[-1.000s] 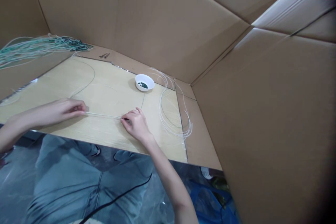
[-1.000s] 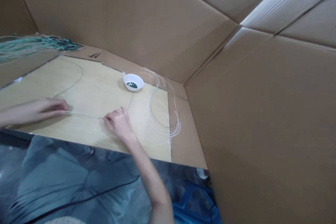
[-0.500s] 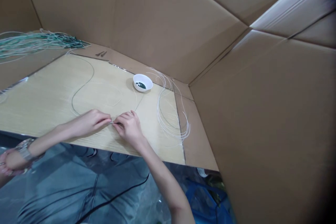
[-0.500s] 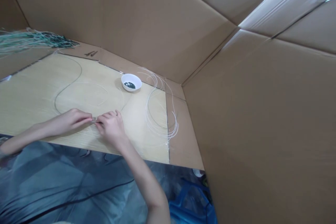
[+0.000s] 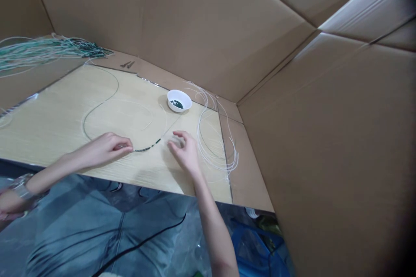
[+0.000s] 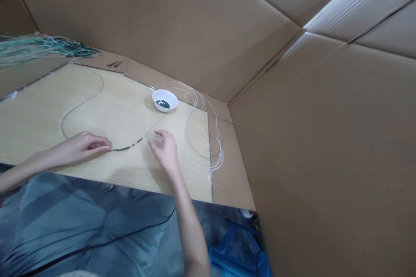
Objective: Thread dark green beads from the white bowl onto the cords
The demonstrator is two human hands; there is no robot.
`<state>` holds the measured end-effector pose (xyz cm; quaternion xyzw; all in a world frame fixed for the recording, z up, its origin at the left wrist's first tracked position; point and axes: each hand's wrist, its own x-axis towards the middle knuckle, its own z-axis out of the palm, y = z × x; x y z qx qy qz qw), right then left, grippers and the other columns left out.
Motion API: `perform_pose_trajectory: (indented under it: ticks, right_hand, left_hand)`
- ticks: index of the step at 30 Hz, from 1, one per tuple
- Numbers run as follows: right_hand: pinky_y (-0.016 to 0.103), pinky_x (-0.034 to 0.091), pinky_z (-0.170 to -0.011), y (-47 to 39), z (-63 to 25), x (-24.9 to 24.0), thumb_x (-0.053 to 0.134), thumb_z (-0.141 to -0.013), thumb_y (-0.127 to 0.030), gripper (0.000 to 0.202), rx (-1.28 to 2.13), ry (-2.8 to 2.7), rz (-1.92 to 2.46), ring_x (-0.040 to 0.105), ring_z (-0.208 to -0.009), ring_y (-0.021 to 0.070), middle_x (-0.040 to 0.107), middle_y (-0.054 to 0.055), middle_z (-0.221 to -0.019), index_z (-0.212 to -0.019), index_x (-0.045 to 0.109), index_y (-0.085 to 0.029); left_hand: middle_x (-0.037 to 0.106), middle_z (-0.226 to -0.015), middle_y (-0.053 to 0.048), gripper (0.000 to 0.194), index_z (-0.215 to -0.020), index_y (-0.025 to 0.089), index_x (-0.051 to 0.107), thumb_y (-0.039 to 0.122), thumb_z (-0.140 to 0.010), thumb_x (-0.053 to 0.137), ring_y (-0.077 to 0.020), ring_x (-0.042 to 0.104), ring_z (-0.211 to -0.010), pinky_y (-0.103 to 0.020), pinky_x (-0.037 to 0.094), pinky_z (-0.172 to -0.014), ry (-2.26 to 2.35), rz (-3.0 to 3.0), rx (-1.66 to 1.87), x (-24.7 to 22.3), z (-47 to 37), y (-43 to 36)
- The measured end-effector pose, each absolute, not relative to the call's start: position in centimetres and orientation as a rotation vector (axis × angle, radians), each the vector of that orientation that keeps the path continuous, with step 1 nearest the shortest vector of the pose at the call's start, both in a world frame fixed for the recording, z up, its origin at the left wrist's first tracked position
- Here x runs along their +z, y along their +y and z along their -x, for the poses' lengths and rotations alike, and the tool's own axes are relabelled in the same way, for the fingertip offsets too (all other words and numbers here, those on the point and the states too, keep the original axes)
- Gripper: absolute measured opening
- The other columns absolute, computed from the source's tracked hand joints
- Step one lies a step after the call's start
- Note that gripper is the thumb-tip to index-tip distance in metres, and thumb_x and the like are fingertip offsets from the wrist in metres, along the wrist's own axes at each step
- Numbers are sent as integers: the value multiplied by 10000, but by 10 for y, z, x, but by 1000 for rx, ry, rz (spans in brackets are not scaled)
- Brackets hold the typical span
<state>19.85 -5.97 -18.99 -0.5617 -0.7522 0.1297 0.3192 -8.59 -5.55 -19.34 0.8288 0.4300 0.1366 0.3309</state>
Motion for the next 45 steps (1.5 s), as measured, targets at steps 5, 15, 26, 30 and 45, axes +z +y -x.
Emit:
perform_pose_trajectory:
  ticks: [5,15,26,30,45]
  right_hand:
    - [381,464,-865,-73,-193,-191,621,-819,-213,150,357,-2089,1424,555,-949,223,666,81,-951,-956,664,-174]
    - [275,434,-867,-64,-125,-185,615,-882,-282,153,508,-2445,976,592,-921,145,721,26,-931,-970,688,-180]
    - [310,371,-856,-60,-135,-183,564,-916,-323,190,320,-2510,968,604,-934,159,725,38,-859,-932,692,-183]
    - [314,359,-842,-56,-140,-183,532,-935,-325,215,264,-2560,948,610,-919,155,721,47,-882,-917,693,-183]
    - [311,372,-885,-53,-143,-188,624,-859,-443,352,273,-2480,987,604,-1025,167,719,52,-987,-1069,638,-161]
  left_hand:
    - [604,-675,8,382,-842,200,627,494,-940,403,-133,533,-617,-223,343,-610,1129,-2155,374,-194,87,-59]
    - [641,-831,-25,417,-881,184,596,504,-959,342,-162,577,-778,-236,373,-713,1088,-2128,422,-188,83,-68]
    - [546,-676,3,443,-778,155,563,505,-945,348,-136,515,-662,-214,353,-644,1117,-2027,489,-181,88,-66]
    - [518,-659,6,447,-753,154,545,506,-946,350,-130,487,-643,-212,340,-627,1118,-2024,490,-185,87,-66]
    - [574,-692,-2,437,-774,151,580,506,-927,374,-135,509,-661,-216,355,-634,1176,-1975,507,-192,96,-62]
